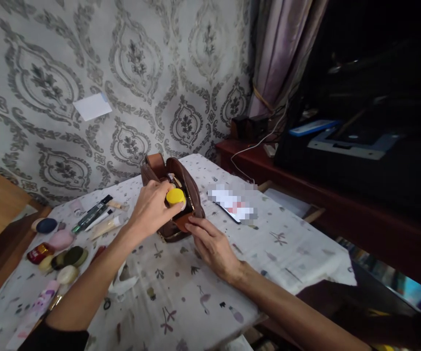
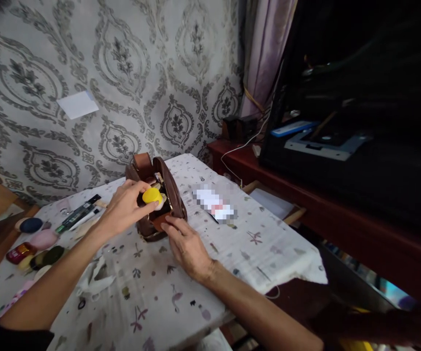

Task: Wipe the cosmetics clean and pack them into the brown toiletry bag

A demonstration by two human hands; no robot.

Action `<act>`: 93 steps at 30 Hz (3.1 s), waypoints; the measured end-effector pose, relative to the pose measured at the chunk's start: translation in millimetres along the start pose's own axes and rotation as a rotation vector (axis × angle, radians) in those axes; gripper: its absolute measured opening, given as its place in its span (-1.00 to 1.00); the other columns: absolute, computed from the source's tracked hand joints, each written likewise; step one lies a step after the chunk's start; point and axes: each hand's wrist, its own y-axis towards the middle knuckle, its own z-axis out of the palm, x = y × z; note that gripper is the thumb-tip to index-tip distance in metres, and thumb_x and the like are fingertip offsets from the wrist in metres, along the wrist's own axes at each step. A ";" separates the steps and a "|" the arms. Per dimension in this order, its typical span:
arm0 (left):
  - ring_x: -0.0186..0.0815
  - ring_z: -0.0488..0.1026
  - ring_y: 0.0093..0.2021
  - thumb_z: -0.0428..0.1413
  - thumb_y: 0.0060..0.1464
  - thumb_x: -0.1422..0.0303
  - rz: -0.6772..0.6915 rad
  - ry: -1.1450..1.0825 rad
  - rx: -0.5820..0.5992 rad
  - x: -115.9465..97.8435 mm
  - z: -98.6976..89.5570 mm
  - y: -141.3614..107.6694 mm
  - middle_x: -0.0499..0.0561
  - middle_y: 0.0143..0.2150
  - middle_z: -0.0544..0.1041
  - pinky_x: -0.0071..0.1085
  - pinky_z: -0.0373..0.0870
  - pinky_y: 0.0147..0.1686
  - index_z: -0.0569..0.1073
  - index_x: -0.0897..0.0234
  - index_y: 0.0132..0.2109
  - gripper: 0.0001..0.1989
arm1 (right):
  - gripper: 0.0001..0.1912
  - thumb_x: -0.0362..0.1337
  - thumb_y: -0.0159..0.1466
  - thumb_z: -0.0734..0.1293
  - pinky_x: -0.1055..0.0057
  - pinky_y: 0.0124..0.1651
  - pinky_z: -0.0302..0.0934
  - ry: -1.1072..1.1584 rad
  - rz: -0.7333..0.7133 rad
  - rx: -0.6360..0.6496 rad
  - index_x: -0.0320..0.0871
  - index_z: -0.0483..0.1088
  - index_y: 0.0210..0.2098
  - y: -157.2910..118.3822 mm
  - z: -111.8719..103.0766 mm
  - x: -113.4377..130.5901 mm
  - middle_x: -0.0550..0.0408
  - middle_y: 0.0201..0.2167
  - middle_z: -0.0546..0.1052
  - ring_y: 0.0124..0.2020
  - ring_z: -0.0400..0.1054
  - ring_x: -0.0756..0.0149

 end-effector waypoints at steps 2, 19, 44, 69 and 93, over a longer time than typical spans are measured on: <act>-0.10 0.42 -0.14 0.18 0.08 0.25 0.001 0.039 0.039 -2.4 0.3 2.5 0.05 -0.27 0.51 -0.25 0.35 -0.17 0.45 0.24 -0.21 -0.82 | -0.56 -0.48 0.38 0.14 0.22 0.09 0.45 0.000 -0.001 0.003 -0.05 0.36 0.16 0.1 -0.7 0.5 -0.14 0.08 0.50 0.11 0.45 0.17; -0.05 0.52 -0.15 0.17 -0.01 0.20 0.062 0.254 0.482 -2.0 -10.0 39.6 0.06 -0.23 0.59 -0.24 0.29 -0.16 0.41 0.21 -0.27 -0.79 | -0.53 -0.49 0.38 0.13 0.27 0.10 0.43 0.030 -0.025 -0.007 -0.02 0.29 0.20 2.0 -1.9 1.6 -0.10 0.10 0.48 0.10 0.44 0.22; 0.02 0.49 0.00 0.10 0.08 0.50 0.129 0.527 0.757 -30.8 9.3 34.8 0.19 -0.11 0.64 0.12 0.13 0.09 0.49 0.26 -0.11 -0.79 | -0.54 -0.50 0.37 0.13 0.21 0.12 0.42 -0.002 -0.044 -0.002 -0.07 0.28 0.21 -0.3 -1.1 0.5 -0.16 0.10 0.45 0.13 0.42 0.16; 0.00 0.47 0.00 0.01 0.18 0.54 0.140 0.611 0.812 -36.6 17.3 38.6 0.31 -0.01 0.60 0.17 0.02 0.12 0.56 0.34 -0.06 -0.73 | -0.58 -0.50 0.37 0.13 0.20 0.10 0.44 0.004 -0.069 -0.009 -0.09 0.29 0.16 -0.8 -0.2 0.0 -0.16 0.08 0.45 0.12 0.43 0.16; 0.01 0.49 -0.06 0.10 0.11 0.51 0.081 0.675 0.761 -36.9 32.3 41.1 0.30 -0.05 0.63 0.16 0.09 0.03 0.61 0.29 -0.11 -0.75 | -0.54 -0.48 0.38 0.12 0.17 0.12 0.43 0.041 -0.071 -0.009 -0.07 0.28 0.21 -0.9 -1.1 1.4 -0.17 0.09 0.45 0.14 0.41 0.13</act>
